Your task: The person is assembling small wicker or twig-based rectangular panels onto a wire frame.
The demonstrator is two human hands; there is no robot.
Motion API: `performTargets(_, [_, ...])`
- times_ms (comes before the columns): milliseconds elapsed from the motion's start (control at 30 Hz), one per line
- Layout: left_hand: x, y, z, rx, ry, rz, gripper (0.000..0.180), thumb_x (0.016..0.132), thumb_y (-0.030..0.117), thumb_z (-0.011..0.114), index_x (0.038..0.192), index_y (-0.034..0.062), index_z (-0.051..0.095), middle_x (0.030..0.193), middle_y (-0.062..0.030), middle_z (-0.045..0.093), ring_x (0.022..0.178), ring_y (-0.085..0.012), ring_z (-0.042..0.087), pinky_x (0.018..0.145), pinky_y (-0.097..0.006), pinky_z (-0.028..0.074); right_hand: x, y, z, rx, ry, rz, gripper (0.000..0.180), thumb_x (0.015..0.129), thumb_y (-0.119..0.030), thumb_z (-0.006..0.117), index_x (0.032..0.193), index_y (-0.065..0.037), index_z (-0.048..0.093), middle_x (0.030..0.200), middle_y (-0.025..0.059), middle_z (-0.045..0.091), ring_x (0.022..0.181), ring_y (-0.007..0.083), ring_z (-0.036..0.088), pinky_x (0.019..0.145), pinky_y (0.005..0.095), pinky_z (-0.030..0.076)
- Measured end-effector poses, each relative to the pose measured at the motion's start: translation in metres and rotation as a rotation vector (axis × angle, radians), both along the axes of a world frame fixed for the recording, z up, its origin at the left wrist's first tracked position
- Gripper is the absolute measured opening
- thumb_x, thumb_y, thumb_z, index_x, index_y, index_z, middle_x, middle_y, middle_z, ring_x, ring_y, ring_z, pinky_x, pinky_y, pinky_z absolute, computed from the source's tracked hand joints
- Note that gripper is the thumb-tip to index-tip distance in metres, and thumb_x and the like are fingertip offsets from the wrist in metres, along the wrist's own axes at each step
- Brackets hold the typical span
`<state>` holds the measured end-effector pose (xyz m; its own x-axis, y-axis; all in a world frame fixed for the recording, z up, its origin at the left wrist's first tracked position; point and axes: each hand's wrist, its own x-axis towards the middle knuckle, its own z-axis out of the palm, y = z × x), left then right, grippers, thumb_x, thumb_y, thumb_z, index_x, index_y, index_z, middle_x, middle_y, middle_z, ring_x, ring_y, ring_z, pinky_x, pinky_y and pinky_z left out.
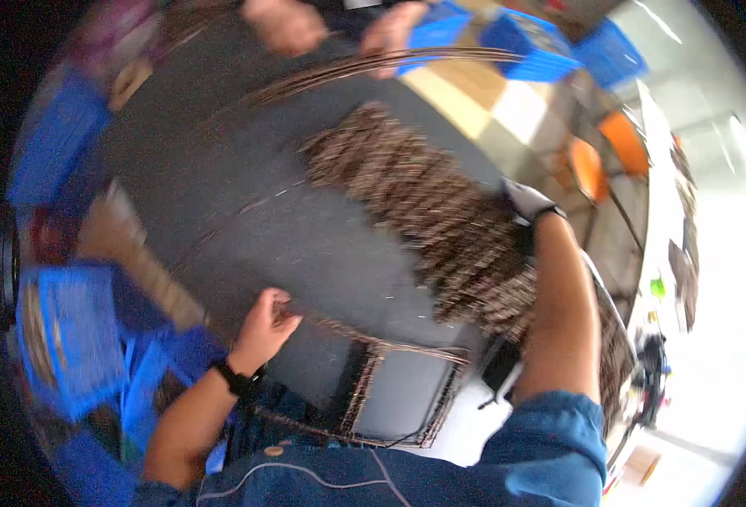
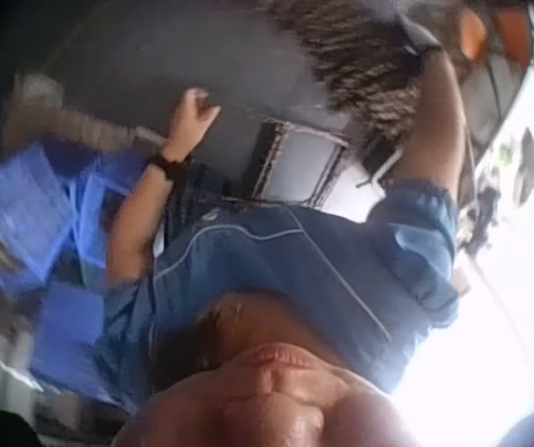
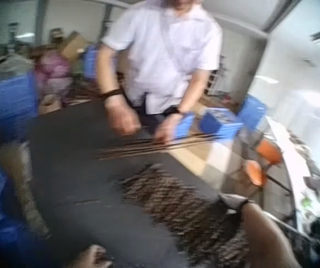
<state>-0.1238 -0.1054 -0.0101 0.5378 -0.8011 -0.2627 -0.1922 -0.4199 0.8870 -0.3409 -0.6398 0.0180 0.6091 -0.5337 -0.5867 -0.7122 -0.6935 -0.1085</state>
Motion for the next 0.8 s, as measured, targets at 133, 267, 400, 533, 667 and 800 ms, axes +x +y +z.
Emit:
performTargets(133, [-0.009,0.016,-0.003,0.028,0.071,0.011,0.039,0.087,0.015,0.071,0.117,0.0037,0.050,0.113,-0.0148,0.065,0.101,-0.0238,0.066,0.084,-0.036,0.053,-0.023,-0.047,-0.013,0.106,0.050,0.172,0.054,0.097,-0.011,0.036,0.149,0.001,0.027,0.154,0.0167,0.032,0.143,0.0303,0.029,0.119,0.0345,0.023])
performTargets(267, [0.001,0.037,0.004,-0.129,0.323,0.035,0.031,0.086,0.016,0.074,0.108,0.0058,0.054,0.095,-0.0017,0.061,0.081,-0.0078,0.053,0.075,-0.027,0.048,-0.051,-0.056,0.004,-0.654,-0.046,0.522,0.044,0.099,-0.005,0.042,0.143,0.002,0.039,0.145,0.0204,0.044,0.133,0.0321,0.045,0.113,0.0358,0.033])
performTargets(400, [0.031,0.071,0.006,-0.282,0.273,0.262,0.019,0.093,0.024,0.067,0.097,0.0071,0.058,0.076,0.0012,0.057,0.061,-0.0068,0.050,0.057,-0.023,0.044,-0.060,0.053,0.068,-0.018,-0.789,-0.276,0.040,0.104,-0.019,0.044,0.138,0.002,0.049,0.134,0.0087,0.055,0.122,0.0167,0.051,0.105,0.0294,0.038])
performTargets(533, [0.080,0.149,0.006,-0.179,0.520,0.622,0.042,0.099,0.045,0.050,0.085,0.0072,0.061,0.055,0.0045,0.044,0.040,-0.0051,0.038,0.036,-0.022,0.030,-0.040,0.255,0.112,-0.229,-0.794,-0.075,0.039,0.095,-0.003,0.051,0.134,0.000,0.053,0.133,0.0135,0.057,0.123,0.0229,0.053,0.108,0.0356,0.037])
performTargets(667, [0.118,0.220,0.003,-0.306,0.582,0.801,0.035,0.099,0.041,0.047,0.087,0.0086,0.052,0.058,0.0046,0.041,0.040,-0.0067,0.036,0.035,-0.024,0.029,-0.008,0.407,0.103,-0.112,-0.809,-0.093,0.045,0.088,-0.006,0.054,0.134,-0.004,0.055,0.130,0.0164,0.060,0.120,0.0257,0.056,0.105,0.0378,0.040])
performTargets(800, [0.138,0.293,-0.007,-0.419,0.558,0.973,0.040,0.097,0.045,0.049,0.085,0.0076,0.051,0.056,0.0030,0.039,0.039,-0.0093,0.036,0.035,-0.026,0.030,0.055,0.514,0.043,0.281,-0.758,-0.375,0.094,0.073,0.009,0.067,0.154,-0.006,0.021,0.154,0.0147,0.033,0.140,0.0252,0.034,0.113,0.0409,0.030])
